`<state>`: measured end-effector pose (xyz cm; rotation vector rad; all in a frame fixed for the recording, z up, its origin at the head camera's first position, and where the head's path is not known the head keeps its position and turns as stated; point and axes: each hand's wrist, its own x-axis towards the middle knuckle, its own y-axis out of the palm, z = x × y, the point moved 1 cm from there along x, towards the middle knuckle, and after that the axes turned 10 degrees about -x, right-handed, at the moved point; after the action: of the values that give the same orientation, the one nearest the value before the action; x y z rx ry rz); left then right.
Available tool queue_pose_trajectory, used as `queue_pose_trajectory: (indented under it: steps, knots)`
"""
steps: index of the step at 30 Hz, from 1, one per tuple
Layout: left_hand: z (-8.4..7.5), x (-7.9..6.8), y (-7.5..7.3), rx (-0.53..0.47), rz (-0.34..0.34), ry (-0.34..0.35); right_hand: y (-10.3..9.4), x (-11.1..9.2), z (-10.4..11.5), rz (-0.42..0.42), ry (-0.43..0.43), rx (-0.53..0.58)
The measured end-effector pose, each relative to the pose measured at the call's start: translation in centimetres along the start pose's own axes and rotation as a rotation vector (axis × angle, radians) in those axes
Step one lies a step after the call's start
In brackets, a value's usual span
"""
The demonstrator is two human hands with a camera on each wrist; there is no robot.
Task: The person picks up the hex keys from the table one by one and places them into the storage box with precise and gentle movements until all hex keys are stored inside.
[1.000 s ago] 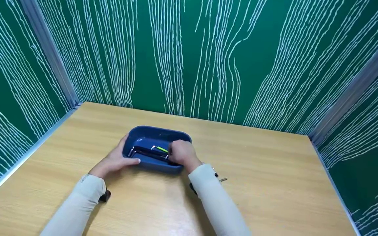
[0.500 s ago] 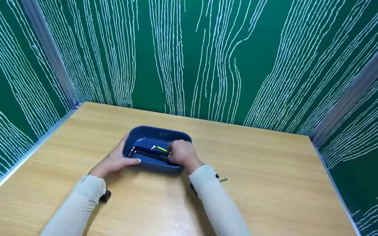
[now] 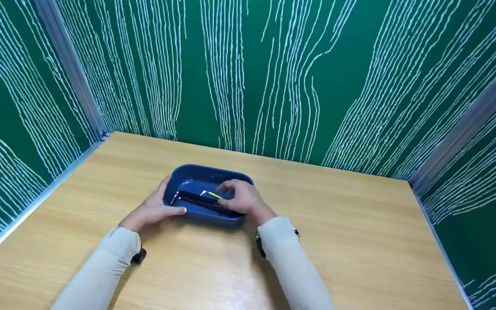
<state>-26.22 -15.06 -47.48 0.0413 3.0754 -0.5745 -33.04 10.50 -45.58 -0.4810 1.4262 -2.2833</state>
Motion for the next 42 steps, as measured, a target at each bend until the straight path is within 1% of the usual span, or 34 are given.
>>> queue_pose_trajectory:
  steps: [4, 6, 11, 18, 24, 31, 33, 38, 42]
  knots:
    - [0.0, 0.0, 0.1, 0.009, -0.003, -0.014, -0.4, -0.4, -0.4, 0.001, -0.058, 0.066]
    - [-0.1, 0.0, 0.1, 0.009, -0.005, -0.016, -0.6, -0.6, -0.7, -0.011, -0.081, 0.103]
    - [-0.1, 0.0, 0.2, -0.001, -0.008, -0.001, -1.3, -1.4, -1.1, -0.073, -0.090, 0.148]
    - [-0.2, 0.0, 0.1, -0.001, -0.002, 0.004, -2.6, -2.7, -1.3, -0.117, -0.090, 0.087]
    - [-0.2, 0.0, 0.1, -0.003, -0.010, 0.006, -3.6, -3.4, -2.4, -0.170, -0.088, 0.036]
    - [-0.1, 0.1, 0.0, -0.018, -0.005, 0.036, -4.1, -4.3, -3.5, -0.236, -0.051, 0.012]
    - [-0.1, 0.1, 0.0, -0.014, -0.005, 0.031, -4.2, -4.5, -3.8, -0.250, -0.041, 0.004]
    - [-0.1, 0.0, 0.0, 0.003, -0.011, -0.008, -4.4, -5.0, -4.4, -0.254, -0.010, -0.021]
    - [-0.1, 0.0, 0.1, -0.002, -0.009, -0.009, -4.5, -5.4, -4.9, -0.230, 0.036, -0.048]
